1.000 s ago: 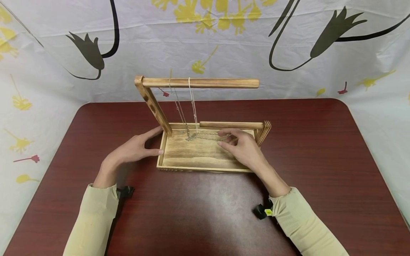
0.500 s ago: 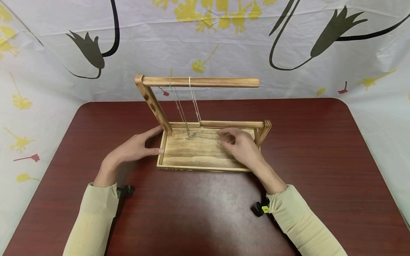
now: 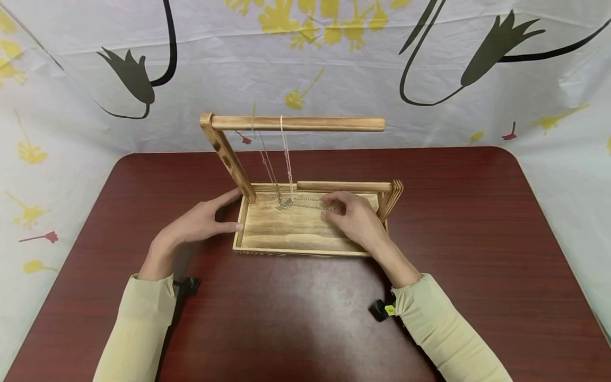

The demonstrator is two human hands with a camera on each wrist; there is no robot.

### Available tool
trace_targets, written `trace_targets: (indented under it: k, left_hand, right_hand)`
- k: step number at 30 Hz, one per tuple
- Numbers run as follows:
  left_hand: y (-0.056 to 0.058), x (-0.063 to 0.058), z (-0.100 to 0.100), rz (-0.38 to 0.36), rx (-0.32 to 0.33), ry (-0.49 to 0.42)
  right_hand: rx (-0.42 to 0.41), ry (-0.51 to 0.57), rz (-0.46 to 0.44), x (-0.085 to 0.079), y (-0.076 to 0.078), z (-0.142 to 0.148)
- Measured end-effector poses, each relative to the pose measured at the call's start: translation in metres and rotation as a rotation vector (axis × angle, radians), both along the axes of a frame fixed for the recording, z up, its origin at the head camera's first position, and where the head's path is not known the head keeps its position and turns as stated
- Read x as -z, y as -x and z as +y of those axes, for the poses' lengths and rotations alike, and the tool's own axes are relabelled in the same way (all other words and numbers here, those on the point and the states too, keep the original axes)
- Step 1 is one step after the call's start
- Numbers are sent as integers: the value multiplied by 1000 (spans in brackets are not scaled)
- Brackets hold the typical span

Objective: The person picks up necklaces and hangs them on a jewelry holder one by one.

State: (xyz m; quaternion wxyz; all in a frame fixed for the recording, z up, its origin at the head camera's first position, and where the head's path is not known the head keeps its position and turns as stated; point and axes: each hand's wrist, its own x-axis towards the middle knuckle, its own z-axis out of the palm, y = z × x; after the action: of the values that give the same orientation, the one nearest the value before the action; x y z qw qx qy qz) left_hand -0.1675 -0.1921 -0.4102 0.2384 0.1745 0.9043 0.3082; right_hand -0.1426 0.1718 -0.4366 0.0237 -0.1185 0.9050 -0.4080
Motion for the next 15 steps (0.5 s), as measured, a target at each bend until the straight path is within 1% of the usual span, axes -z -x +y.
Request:
trace_targets:
  k: [7, 15]
  left_hand:
    - [0, -1, 0, 1, 2, -1]
    - [0, 0, 0, -2, 2, -4]
  right_hand:
    - [6, -23, -39, 0, 2, -3]
    - [21, -35, -45, 0, 5, -4]
